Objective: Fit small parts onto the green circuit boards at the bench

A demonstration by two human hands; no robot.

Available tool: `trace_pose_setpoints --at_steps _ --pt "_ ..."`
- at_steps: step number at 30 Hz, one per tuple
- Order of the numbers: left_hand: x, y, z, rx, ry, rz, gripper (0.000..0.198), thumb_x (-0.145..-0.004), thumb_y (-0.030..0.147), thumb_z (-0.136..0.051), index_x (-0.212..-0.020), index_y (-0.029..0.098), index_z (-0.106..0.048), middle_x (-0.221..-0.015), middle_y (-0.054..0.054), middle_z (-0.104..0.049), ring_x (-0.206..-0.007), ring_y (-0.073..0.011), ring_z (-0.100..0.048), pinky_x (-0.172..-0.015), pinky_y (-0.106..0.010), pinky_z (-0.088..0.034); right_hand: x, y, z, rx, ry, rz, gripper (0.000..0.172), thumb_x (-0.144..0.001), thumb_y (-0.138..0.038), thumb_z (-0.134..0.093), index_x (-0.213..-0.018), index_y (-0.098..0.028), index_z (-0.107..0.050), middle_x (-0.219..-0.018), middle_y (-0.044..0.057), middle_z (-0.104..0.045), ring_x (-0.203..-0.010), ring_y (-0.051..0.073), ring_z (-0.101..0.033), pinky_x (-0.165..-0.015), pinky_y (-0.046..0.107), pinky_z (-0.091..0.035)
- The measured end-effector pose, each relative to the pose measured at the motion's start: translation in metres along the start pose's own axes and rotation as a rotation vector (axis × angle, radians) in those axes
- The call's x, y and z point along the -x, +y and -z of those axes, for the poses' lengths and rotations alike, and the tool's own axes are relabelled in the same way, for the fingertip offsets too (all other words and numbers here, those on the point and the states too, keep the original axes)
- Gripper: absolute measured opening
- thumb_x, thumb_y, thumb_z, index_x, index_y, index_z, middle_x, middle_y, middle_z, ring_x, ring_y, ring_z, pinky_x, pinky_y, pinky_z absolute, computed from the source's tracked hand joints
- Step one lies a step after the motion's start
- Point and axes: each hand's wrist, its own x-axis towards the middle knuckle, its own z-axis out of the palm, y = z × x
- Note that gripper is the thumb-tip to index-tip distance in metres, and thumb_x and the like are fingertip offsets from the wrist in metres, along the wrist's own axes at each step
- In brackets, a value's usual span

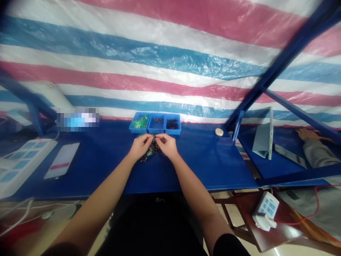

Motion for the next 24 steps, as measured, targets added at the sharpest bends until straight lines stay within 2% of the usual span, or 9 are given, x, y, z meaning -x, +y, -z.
trace_pose_setpoints --at_steps 9,16,21,24 --pt "0.0004 -0.0012 -0.0012 0.005 0.01 -0.009 0.028 -0.093 0.045 -0.053 -0.102 0.022 -0.067 -0.068 0.002 -0.065 -0.062 -0.0135 -0.06 -0.064 -0.024 -0.046 -0.0003 0.0023 -0.0004 0.004 0.02 -0.019 0.024 -0.082 -0.038 -0.064 -0.095 -0.02 -0.074 -0.088 0.004 -0.075 -0.067 0.016 -0.065 -0.067 0.029 -0.055" --pt "0.0 0.0014 0.0002 -0.01 0.0 0.0 0.029 -0.096 0.043 -0.048 -0.095 0.021 -0.066 -0.082 -0.001 -0.07 -0.071 -0.0142 -0.064 -0.068 -0.024 -0.047 0.0004 0.0014 -0.0008 -0.001 0.003 -0.003 0.024 -0.082 -0.036 -0.063 -0.097 -0.02 -0.073 -0.088 0.004 -0.074 -0.068 0.016 -0.065 -0.066 0.029 -0.054" --pt "0.0011 0.0018 -0.0003 0.009 0.009 -0.008 0.026 -0.093 0.043 -0.054 -0.104 0.022 -0.065 -0.067 0.003 -0.064 -0.061 -0.0128 -0.059 -0.063 -0.024 -0.045 -0.0004 0.0023 -0.0008 0.003 0.019 -0.004 0.024 -0.082 -0.037 -0.063 -0.095 -0.021 -0.074 -0.089 0.004 -0.075 -0.069 0.016 -0.066 -0.068 0.03 -0.055" --pt "0.0005 0.0009 0.0001 0.007 0.016 -0.02 0.027 -0.094 0.044 -0.051 -0.1 0.022 -0.065 -0.069 0.002 -0.064 -0.063 -0.0135 -0.06 -0.064 -0.025 -0.045 -0.0002 0.0031 -0.0014 -0.009 0.01 -0.001 0.023 -0.082 -0.037 -0.064 -0.096 -0.021 -0.074 -0.087 0.004 -0.074 -0.069 0.016 -0.066 -0.068 0.03 -0.055"
